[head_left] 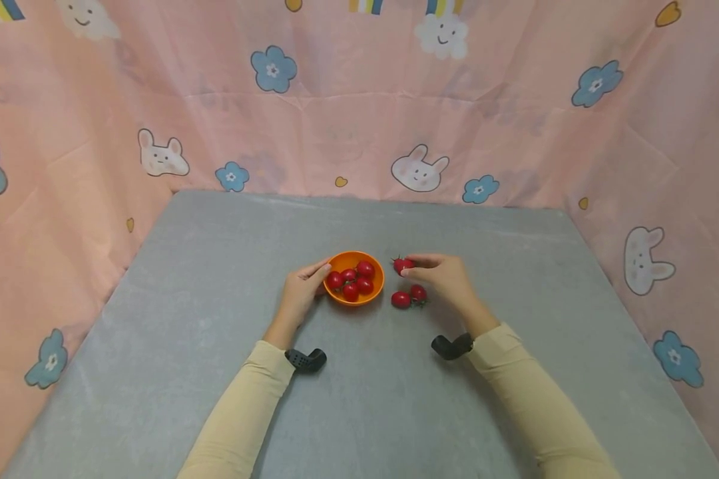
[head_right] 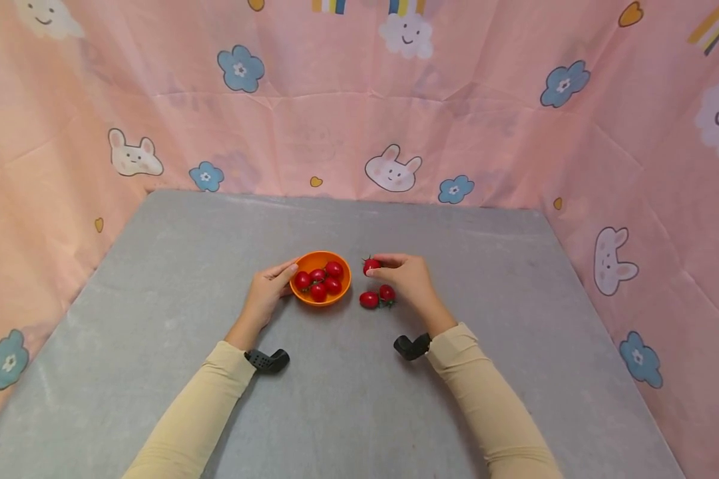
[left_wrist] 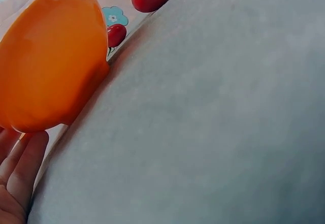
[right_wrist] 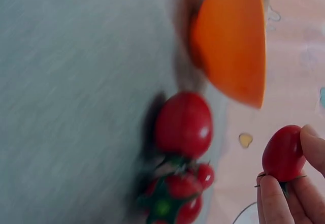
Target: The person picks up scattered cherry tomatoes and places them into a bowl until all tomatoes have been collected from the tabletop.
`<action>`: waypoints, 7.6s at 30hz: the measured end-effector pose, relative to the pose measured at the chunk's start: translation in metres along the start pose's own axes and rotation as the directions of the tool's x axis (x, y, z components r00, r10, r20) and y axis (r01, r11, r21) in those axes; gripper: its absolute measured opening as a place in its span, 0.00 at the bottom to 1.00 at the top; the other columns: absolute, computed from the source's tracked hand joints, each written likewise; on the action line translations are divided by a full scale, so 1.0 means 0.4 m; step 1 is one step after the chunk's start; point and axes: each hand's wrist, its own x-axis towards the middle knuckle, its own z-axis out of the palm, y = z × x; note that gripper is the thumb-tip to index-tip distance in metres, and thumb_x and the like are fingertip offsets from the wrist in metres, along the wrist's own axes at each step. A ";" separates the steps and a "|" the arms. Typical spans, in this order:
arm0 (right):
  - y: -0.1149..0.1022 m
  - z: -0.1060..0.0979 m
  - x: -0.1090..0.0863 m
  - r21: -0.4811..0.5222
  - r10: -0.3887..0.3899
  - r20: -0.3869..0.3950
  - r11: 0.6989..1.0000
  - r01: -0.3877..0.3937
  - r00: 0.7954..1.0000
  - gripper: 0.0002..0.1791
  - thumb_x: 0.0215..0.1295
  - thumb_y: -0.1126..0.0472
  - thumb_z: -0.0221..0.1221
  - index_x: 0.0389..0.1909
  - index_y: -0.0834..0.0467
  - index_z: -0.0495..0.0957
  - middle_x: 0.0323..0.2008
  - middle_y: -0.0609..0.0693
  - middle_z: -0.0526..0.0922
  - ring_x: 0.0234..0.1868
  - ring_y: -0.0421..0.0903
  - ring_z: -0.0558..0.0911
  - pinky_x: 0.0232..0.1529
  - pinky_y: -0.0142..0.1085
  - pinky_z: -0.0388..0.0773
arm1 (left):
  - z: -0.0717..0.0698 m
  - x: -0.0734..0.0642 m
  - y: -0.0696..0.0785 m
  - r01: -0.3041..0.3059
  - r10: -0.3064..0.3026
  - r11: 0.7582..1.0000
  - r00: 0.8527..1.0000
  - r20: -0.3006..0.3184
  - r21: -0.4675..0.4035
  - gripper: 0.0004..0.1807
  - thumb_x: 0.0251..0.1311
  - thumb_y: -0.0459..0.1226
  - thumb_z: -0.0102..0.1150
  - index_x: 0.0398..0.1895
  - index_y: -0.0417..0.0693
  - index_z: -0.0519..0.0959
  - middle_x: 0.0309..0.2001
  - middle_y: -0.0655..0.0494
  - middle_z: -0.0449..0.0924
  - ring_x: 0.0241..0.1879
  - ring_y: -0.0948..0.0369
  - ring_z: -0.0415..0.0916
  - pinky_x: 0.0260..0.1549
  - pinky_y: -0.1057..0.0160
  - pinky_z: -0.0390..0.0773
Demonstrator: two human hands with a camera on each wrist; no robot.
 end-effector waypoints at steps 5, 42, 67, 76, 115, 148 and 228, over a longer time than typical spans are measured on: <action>-0.035 0.031 0.007 0.054 -0.028 -0.008 0.998 0.029 1.000 0.25 0.58 0.46 0.69 0.57 0.49 0.83 0.61 0.51 0.81 0.68 0.51 0.70 0.71 0.51 0.67 | 0.000 0.001 0.001 -0.009 0.009 1.000 1.000 -0.006 0.002 0.20 0.68 0.42 0.60 0.59 0.42 0.80 0.60 0.44 0.80 0.39 0.73 0.80 0.36 0.75 0.82; -0.137 0.196 0.048 -0.056 -0.154 0.043 0.986 0.156 0.987 0.21 0.57 0.55 0.72 0.52 0.53 0.85 0.58 0.54 0.83 0.65 0.53 0.74 0.65 0.46 0.75 | -0.001 0.003 -0.003 0.002 -0.001 1.000 1.000 0.021 -0.021 0.20 0.69 0.41 0.59 0.60 0.41 0.80 0.61 0.43 0.80 0.40 0.72 0.80 0.37 0.74 0.82; -0.140 0.209 0.056 -0.120 -0.183 0.045 0.975 0.187 0.982 0.23 0.55 0.55 0.73 0.53 0.54 0.85 0.57 0.53 0.84 0.65 0.51 0.75 0.66 0.45 0.74 | 0.001 0.002 -0.001 -0.011 0.011 1.000 1.000 0.012 -0.029 0.20 0.70 0.39 0.57 0.60 0.39 0.79 0.60 0.40 0.79 0.37 0.73 0.80 0.35 0.74 0.82; -0.112 0.162 0.044 0.004 -0.169 0.037 0.986 0.169 0.985 0.22 0.57 0.57 0.72 0.54 0.55 0.84 0.58 0.54 0.84 0.67 0.52 0.73 0.69 0.47 0.71 | 0.004 0.005 -0.004 0.002 -0.001 0.999 1.000 0.015 -0.045 0.20 0.69 0.40 0.59 0.59 0.39 0.80 0.60 0.41 0.79 0.38 0.74 0.81 0.36 0.74 0.83; 0.103 -0.023 -0.024 0.020 -0.071 -0.013 0.997 0.072 0.997 0.24 0.64 0.53 0.66 0.59 0.58 0.80 0.60 0.56 0.82 0.67 0.53 0.73 0.69 0.51 0.68 | -0.002 0.001 0.000 0.005 -0.005 1.000 1.000 0.012 -0.011 0.20 0.69 0.41 0.59 0.60 0.42 0.80 0.61 0.44 0.80 0.39 0.73 0.80 0.36 0.75 0.83; 0.128 -0.002 -0.017 -0.006 0.001 -0.016 1.000 -0.001 1.000 0.25 0.61 0.54 0.68 0.57 0.60 0.81 0.57 0.58 0.83 0.67 0.53 0.71 0.62 0.42 0.72 | 0.000 0.002 -0.001 -0.011 0.011 1.000 1.000 0.002 -0.012 0.19 0.69 0.40 0.59 0.59 0.41 0.80 0.60 0.43 0.80 0.40 0.74 0.80 0.36 0.75 0.83; -0.120 0.223 -0.004 -0.213 -0.245 0.164 0.937 0.277 0.956 0.19 0.53 0.56 0.74 0.47 0.55 0.88 0.52 0.55 0.87 0.60 0.54 0.75 0.63 0.46 0.77 | -0.003 -0.001 -0.002 -0.018 0.018 1.000 0.999 0.032 0.003 0.21 0.69 0.44 0.59 0.60 0.43 0.80 0.60 0.46 0.80 0.47 0.66 0.82 0.41 0.71 0.84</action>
